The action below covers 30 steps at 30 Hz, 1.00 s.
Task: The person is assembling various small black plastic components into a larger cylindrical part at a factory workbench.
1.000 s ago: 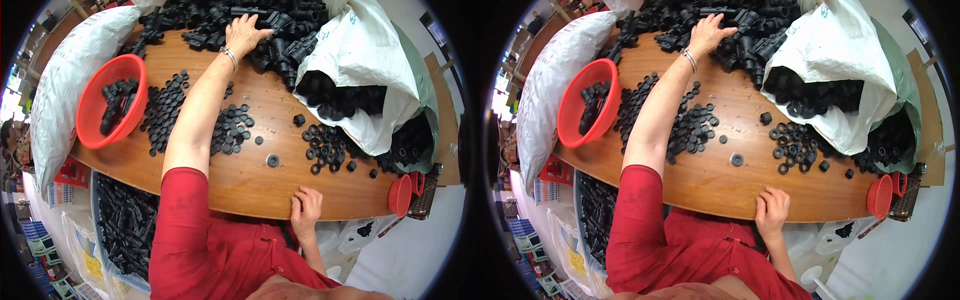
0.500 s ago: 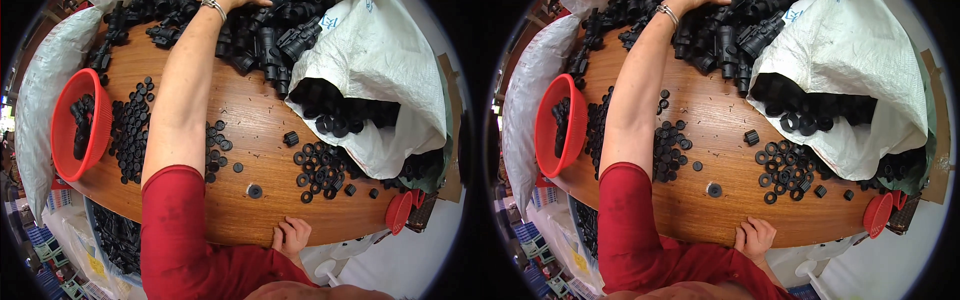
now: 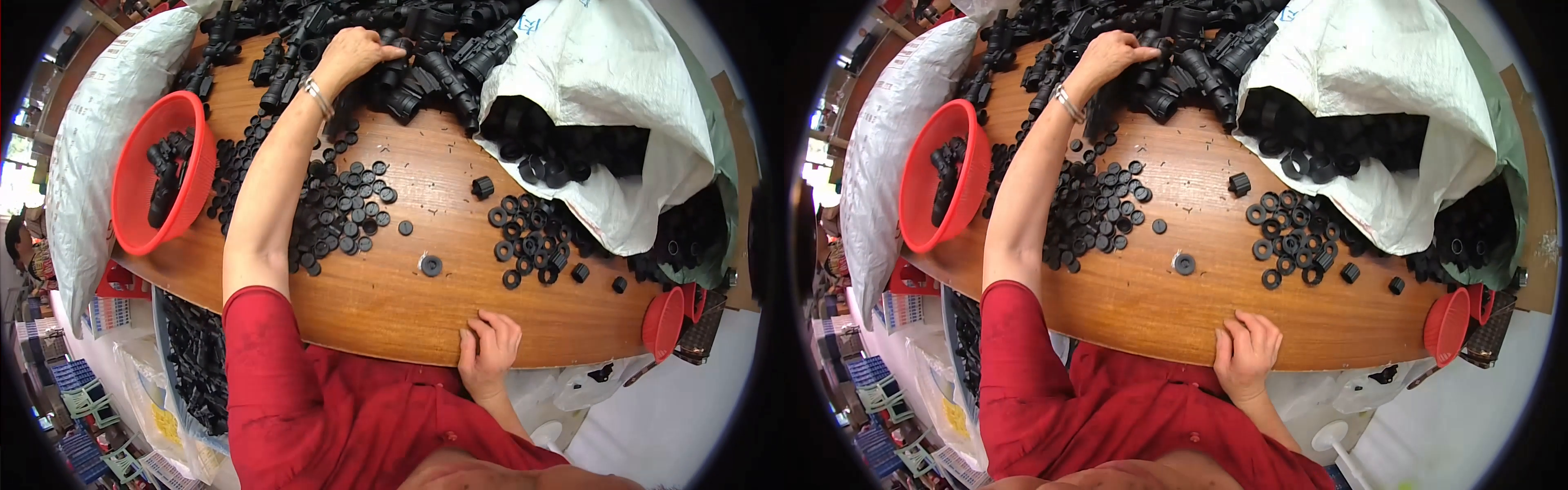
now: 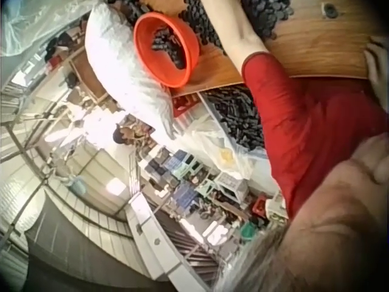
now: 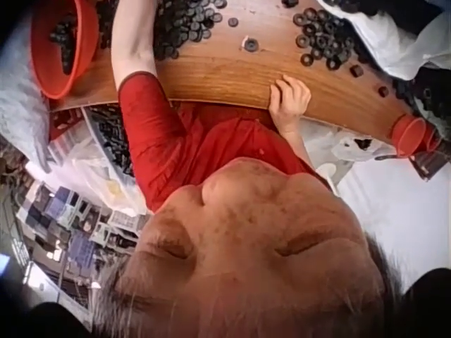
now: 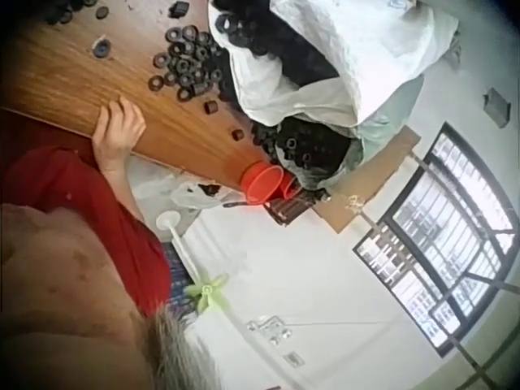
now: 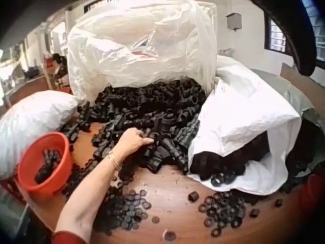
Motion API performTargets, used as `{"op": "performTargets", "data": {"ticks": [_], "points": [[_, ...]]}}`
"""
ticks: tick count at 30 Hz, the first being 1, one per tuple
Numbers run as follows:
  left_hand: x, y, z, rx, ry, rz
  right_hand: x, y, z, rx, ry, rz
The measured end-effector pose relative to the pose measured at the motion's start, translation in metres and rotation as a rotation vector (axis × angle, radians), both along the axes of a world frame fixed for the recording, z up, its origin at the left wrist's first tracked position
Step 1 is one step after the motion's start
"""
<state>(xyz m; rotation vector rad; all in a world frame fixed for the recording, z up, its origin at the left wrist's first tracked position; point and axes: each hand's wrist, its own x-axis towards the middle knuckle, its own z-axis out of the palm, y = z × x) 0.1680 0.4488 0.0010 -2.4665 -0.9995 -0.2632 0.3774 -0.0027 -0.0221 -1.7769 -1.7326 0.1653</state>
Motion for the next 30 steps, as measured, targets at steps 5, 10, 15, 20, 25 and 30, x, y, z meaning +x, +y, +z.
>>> {"op": "performTargets", "data": {"ticks": [5, 10, 15, 20, 25, 30], "points": [[-0.025, -0.074, 0.005, -0.828, -0.912, 0.132, 0.001, -0.001, 0.002, 0.041, 0.000, 0.045], [-0.038, -0.167, 0.027, -0.988, -1.734, -0.070, 0.009, -0.003, 0.000, 0.089, 0.178, 0.120], [-0.028, -0.270, 0.016, -1.534, -2.154, -0.373, 0.005, 0.010, 0.015, -0.023, 0.903, 0.049], [-0.005, -0.358, -0.007, -1.944, -2.141, -0.295, -0.008, 0.045, 0.043, -0.037, 1.241, 0.454], [0.002, -0.406, -0.014, -2.074, -2.405, -0.473, -0.007, 0.025, 0.044, -0.048, 1.428, 0.456], [0.020, -0.434, -0.003, -2.207, -2.166, -0.454, -0.034, -0.004, 0.027, 0.453, 0.629, 0.272]]}}
